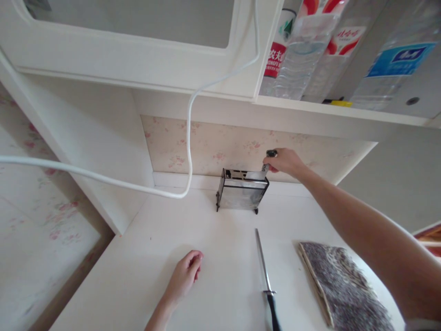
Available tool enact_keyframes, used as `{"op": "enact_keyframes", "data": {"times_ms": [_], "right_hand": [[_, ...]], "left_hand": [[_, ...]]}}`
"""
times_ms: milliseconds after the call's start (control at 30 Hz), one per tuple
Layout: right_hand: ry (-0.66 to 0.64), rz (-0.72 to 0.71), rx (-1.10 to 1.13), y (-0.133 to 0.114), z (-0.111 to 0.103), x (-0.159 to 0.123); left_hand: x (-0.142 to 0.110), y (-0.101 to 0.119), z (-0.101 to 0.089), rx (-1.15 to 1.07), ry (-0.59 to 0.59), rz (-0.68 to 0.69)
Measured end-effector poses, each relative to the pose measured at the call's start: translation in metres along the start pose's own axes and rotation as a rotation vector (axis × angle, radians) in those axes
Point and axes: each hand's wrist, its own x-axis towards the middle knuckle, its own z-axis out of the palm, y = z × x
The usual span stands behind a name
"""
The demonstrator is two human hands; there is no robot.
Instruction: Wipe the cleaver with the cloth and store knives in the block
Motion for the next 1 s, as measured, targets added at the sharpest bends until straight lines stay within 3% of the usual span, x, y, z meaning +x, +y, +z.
{"op": "enact_keyframes", "data": {"times_ms": [233, 567, 700, 800, 867, 933, 1000], "right_hand": [[-0.089, 0.081, 0.017, 0.014, 0.044, -0.007], [-0.102, 0.136, 0.208, 0.042, 0.056, -0.021], [-0.119, 0.136, 0.329, 0.070, 0.074, -0.057], [-0.187, 0.159, 0.452, 0.097, 0.105, -0.099], [-0.261, 0.247, 0.563, 0.117, 0.133, -0.130], [-0.326, 0.298, 0.678, 0.137, 0.160, -0.161], [-0.374, 0.296, 0.727, 0.157, 0.181, -0.187]], "left_hand": [[0.000, -0.001, 0.000, 0.017, 0.004, 0.005], [-0.004, 0.000, 0.007, 0.161, 0.011, 0.035], [-0.009, 0.007, 0.016, 0.243, 0.022, 0.076], [-0.017, 0.022, 0.032, 0.331, -0.037, 0.164], [-0.022, 0.033, 0.049, 0.393, -0.134, 0.241], [-0.026, 0.041, 0.068, 0.493, -0.252, 0.376], [-0.028, 0.043, 0.089, 0.638, -0.352, 0.617]]}}
